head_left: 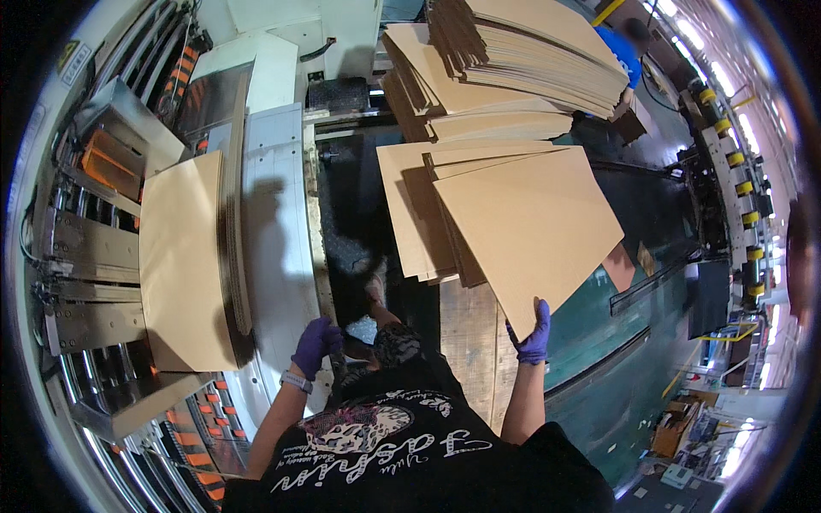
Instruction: The person picks up stacks of corrugated cardboard sheets from a pile and feeds them into a processing machine one stack at a time.
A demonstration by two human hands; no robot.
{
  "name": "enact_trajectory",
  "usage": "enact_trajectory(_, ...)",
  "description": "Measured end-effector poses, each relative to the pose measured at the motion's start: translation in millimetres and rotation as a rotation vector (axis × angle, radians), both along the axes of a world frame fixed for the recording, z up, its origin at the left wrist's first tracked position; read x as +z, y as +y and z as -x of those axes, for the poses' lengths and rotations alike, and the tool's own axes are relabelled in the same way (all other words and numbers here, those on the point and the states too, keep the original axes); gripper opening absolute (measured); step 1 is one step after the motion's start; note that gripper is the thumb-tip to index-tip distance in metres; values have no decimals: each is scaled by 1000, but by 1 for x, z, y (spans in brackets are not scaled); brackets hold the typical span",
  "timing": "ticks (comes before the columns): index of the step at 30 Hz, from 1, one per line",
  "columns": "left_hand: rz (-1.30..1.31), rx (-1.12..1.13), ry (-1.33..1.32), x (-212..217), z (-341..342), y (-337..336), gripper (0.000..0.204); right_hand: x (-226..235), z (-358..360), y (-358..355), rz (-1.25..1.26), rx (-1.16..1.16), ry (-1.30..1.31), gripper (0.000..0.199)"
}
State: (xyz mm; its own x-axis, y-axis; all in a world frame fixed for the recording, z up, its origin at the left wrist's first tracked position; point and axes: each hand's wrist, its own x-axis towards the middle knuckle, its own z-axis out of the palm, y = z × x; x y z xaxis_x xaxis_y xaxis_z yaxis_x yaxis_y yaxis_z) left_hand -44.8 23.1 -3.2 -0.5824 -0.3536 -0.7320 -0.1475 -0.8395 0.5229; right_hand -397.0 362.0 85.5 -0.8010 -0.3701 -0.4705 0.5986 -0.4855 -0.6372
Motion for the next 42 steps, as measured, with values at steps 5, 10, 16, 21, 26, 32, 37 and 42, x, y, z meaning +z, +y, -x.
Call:
enact_trajectory(5, -6, -43, 27, -6, 2, -8, 35, 56, 21, 18, -235, 83, 222, 37)
enact_trajectory(10, -82, -5, -9, 0, 33, 2, 31, 161, 12, -32, -431, 423, 350, 45)
enact_trajectory(16, 112, 15, 70, -25, 26, 19, 33, 128, 53, -43, -239, 358, 295, 53)
enact_trajectory(21, 591, -53, -8, 7, 25, 3, 29, 71, 114, -46, -157, 470, 244, 53)
enact_trajectory(26, 1533, 187, -392, 123, 6, -32, 50, 85, 132, -72, -162, 550, 400, 51)
enact_trajectory(32, 1644, -82, -1209, 91, -50, -120, 56, 154, 59, -102, -203, 512, 455, 54)
enact_trajectory(37, 1193, -247, -949, 93, -81, -162, 58, 196, -22, -87, -316, 483, 914, 53)
enact_trajectory(42, 1306, -146, -1064, 99, -129, -184, 53, 182, -83, -89, -589, 434, 1225, 46)
